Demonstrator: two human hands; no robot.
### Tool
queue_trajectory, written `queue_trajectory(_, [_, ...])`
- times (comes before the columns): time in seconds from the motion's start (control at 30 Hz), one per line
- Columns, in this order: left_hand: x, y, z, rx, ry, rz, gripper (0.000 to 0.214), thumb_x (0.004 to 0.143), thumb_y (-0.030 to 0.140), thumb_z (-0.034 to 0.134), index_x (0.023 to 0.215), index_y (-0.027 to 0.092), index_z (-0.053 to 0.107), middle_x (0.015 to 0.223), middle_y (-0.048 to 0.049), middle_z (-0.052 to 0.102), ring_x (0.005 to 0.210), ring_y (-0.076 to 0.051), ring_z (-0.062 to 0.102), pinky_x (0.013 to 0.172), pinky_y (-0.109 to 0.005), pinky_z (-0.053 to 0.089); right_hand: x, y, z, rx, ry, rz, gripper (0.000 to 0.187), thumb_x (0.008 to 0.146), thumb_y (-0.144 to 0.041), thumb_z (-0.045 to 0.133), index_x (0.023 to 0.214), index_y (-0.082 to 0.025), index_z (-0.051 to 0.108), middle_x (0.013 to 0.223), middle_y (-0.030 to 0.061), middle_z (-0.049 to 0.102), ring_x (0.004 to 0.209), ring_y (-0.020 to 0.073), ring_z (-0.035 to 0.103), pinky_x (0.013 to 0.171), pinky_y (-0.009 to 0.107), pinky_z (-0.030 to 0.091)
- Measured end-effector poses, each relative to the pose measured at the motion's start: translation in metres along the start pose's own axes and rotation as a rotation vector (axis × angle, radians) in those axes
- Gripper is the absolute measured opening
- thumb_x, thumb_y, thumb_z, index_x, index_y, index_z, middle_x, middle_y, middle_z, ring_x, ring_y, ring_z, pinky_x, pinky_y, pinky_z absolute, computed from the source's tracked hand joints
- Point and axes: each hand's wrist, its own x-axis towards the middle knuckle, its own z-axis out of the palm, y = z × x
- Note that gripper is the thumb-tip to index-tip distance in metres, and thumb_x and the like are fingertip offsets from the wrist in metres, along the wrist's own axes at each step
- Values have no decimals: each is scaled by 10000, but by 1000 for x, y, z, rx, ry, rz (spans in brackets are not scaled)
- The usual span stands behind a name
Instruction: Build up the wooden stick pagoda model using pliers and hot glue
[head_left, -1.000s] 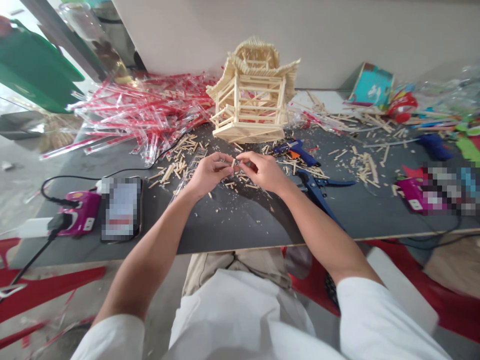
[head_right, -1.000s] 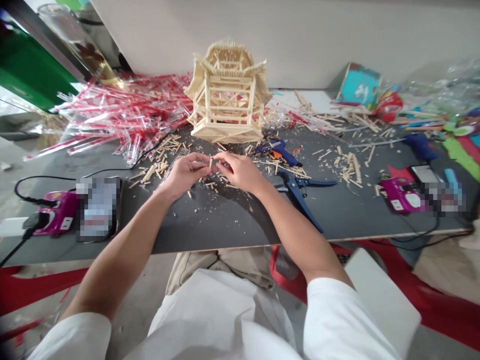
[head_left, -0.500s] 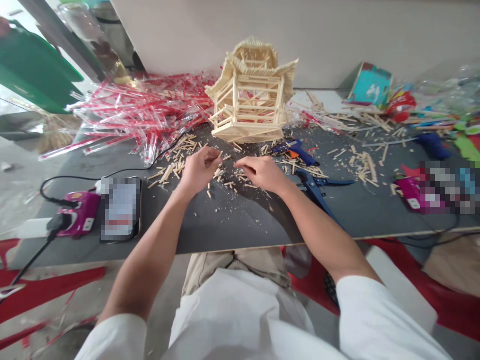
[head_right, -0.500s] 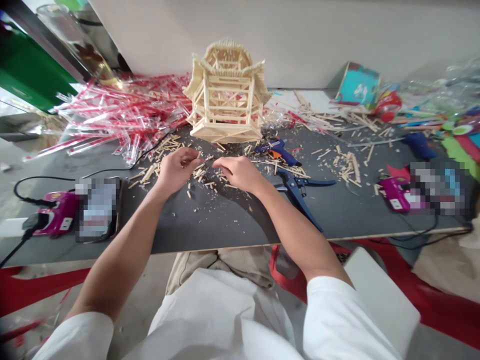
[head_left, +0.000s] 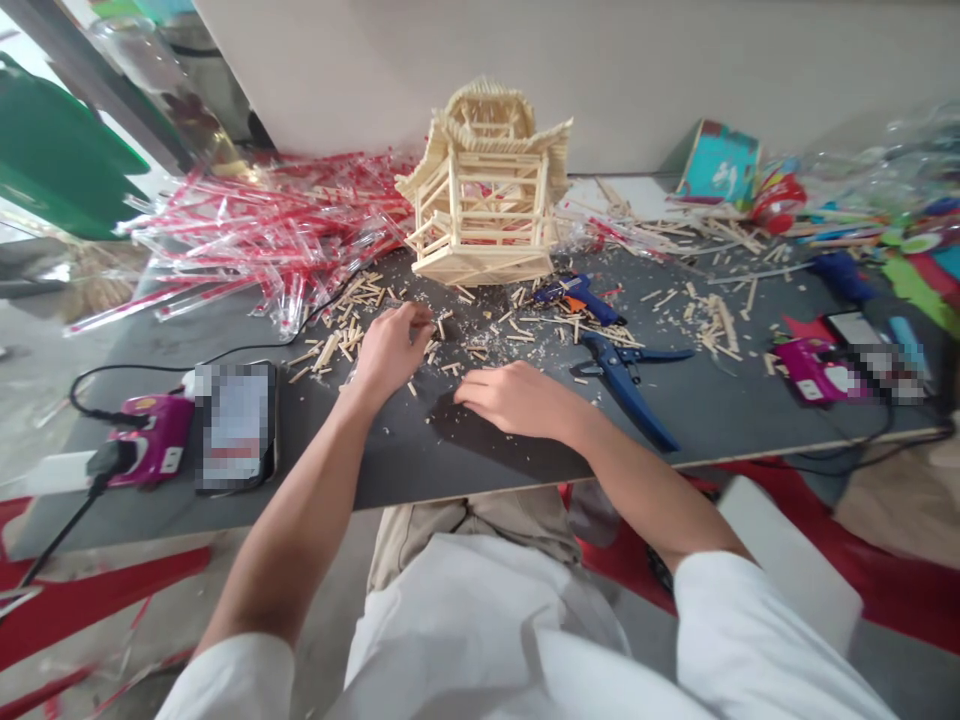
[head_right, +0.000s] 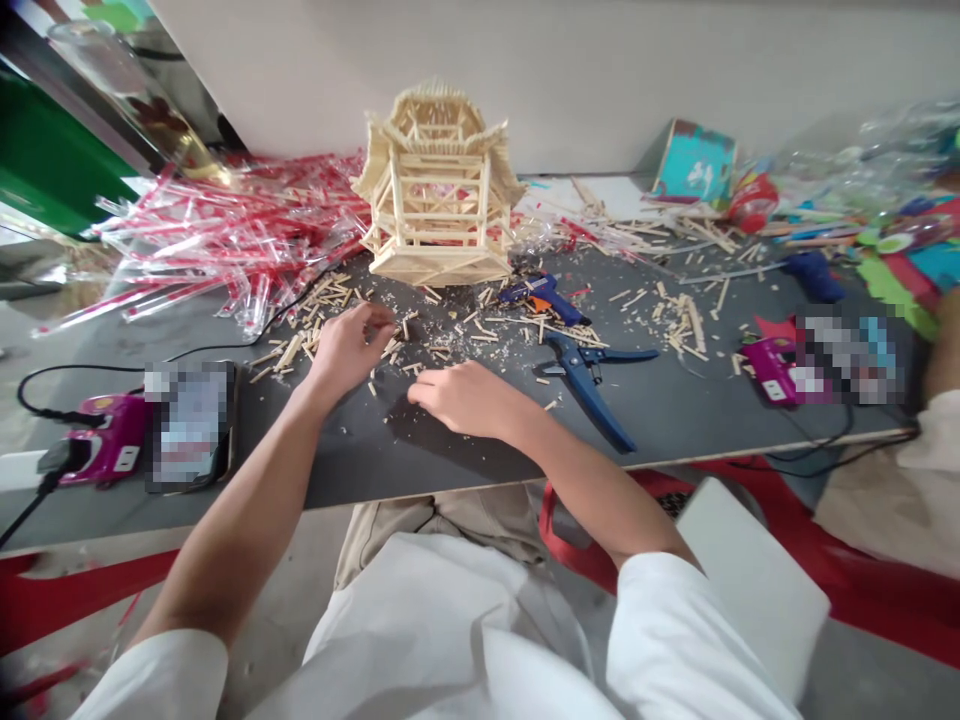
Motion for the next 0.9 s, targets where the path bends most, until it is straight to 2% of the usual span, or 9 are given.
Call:
queue_trajectory(0.1, [0, 1, -2, 4, -5, -14, 226, 945, 256, 598, 1121, 181, 719, 1058, -75, 792, 991, -252, 737, 940, -374, 551, -41, 23, -10, 71, 166, 248, 248, 1062, -265, 526, 1129, -222, 760, 1143, 61, 782, 1001, 219, 735, 858, 318, 496])
queue_trajectory(0.2, [-1, 2, -2, 3, -7, -15, 221, 951, 260, 592, 1112, 185, 724, 1043, -76, 791, 971, -246, 737, 915, -366, 553, -95, 64, -18, -79, 373, 685, 305, 1037, -299, 510, 1114, -192, 785, 1126, 113, 793, 968, 277, 734, 889, 381, 508])
queue_trajectory(0.27, [-1, 3, -1, 1, -14, -13, 221, 954, 260, 591, 1113, 189, 727, 1038, -76, 792, 977, -247, 736, 894, -358, 551, -126, 93, -21, -195, 343, 931, 322, 991, -334, 550, 1099, -167, 803, 1067, 147, 796, 902, 314, 726, 838, 410, 505])
queue_trajectory(0.3, [-1, 4, -1, 0, -17, -12, 222, 956, 260, 590, 1115, 190, 727, 1038, -77, 794, 982, -248, 735, 886, -355, 550, -138, 107, -21, -215, 316, 995, 338, 981, -351, 554, 1094, -160, 809, 1052, 157, 795, 886, 319, 720, 827, 415, 502])
queue_trajectory(0.43, [-2, 6, 1, 2, -25, -12, 225, 960, 256, 589, 1122, 192, 731, 1030, -75, 797, 976, -244, 734, 884, -350, 545, -153, 142, -22, -98, 252, 1024, 354, 962, -436, 588, 1032, -194, 837, 983, 118, 807, 835, 288, 712, 807, 388, 492])
queue_trajectory(0.53, [-1, 6, 2, 4, -30, -6, 221, 961, 252, 586, 1115, 196, 734, 1025, -66, 797, 959, -238, 732, 879, -342, 543, -145, 155, -27, -14, 234, 1030, 245, 873, -421, 707, 933, -230, 847, 901, 69, 811, 817, 263, 715, 784, 352, 486])
queue_trajectory(0.67, [-1, 5, 2, 4, -34, 1, 216, 958, 253, 589, 1098, 201, 744, 1010, -61, 795, 949, -240, 728, 883, -344, 541, -134, 167, -36, 2, 67, 1037, 154, 797, -343, 749, 867, -238, 837, 946, 45, 819, 852, 256, 722, 747, 326, 472])
queue_trajectory(0.8, [-2, 7, 1, 1, -33, 16, 226, 963, 260, 579, 1105, 198, 743, 1023, -66, 791, 968, -243, 724, 901, -352, 538, -131, 174, -41, -24, -93, 957, 182, 851, -328, 672, 899, -215, 805, 959, 67, 812, 862, 254, 715, 740, 322, 458])
queue_trajectory(0.9, [-3, 8, 0, -9, -28, 38, 221, 968, 256, 568, 1093, 196, 739, 1024, -71, 787, 977, -244, 721, 909, -359, 534, -135, 172, -43, -32, -141, 867, 171, 896, -296, 609, 876, -204, 752, 934, 76, 793, 830, 237, 692, 744, 315, 444])
